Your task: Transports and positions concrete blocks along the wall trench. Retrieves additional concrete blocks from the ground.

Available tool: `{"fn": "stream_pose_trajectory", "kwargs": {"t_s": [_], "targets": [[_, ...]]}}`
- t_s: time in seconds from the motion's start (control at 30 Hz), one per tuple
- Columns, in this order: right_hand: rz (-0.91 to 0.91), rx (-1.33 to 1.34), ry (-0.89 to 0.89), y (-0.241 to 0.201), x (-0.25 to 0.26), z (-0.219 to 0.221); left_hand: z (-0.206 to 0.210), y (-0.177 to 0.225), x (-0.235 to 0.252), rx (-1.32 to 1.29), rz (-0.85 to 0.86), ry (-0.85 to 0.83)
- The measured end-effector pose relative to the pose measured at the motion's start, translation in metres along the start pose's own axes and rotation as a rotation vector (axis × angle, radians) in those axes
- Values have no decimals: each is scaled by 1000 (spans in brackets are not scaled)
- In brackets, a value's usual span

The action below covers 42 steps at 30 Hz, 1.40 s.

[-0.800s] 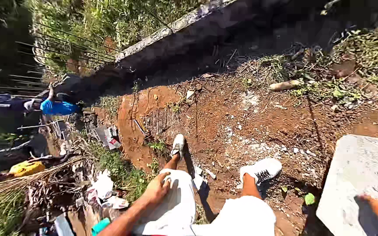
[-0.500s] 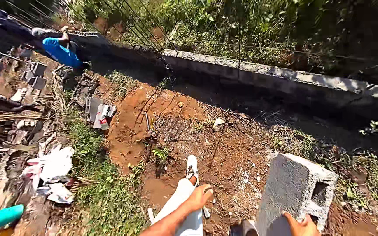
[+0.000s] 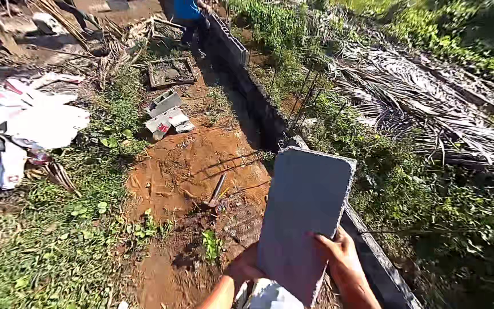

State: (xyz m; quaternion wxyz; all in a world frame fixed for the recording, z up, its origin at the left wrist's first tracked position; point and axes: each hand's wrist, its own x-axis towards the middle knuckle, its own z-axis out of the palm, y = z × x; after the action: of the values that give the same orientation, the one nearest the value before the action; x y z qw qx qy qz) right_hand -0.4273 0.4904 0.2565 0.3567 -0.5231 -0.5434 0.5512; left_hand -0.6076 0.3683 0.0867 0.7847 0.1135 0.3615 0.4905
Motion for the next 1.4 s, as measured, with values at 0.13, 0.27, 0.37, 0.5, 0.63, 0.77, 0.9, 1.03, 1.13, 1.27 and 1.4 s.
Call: {"fn": "stream_pose_trajectory", "kwargs": {"t_s": [0.13, 0.27, 0.37, 0.5, 0.63, 0.77, 0.9, 1.03, 1.13, 1.27, 1.4], "targets": [[-101, -80, -274, -50, 92, 71, -57, 63, 35, -106, 206, 38], [-323, -215, -548, -70, 192, 128, -84, 141, 85, -213, 198, 263], [-524, -312, -720, -88, 284, 177, -105, 211, 122, 238, 375, 422], [-632, -400, -897, -131, 359, 246, -122, 301, 138, 526, 338, 461], [-674, -366, -1022, -178, 434, 305, -141, 396, 165, 567, 363, 542], [-646, -384, -1045, -222, 525, 344, -248, 478, 219, 533, 733, 389], [-540, -96, -663, -257, 617, 391, -287, 616, 194, 1075, 380, 796], [-119, 201, -407, -319, 652, 491, -335, 731, 186, 1147, 346, 894], [27, 446, -273, -314, 730, 521, -387, 853, 272, 557, 384, 765], [47, 585, -332, -260, 835, 508, -443, 919, 339, 413, 369, 698], [142, 361, -74, -225, 905, 493, -438, 1001, 411, 599, 121, 812]]}}
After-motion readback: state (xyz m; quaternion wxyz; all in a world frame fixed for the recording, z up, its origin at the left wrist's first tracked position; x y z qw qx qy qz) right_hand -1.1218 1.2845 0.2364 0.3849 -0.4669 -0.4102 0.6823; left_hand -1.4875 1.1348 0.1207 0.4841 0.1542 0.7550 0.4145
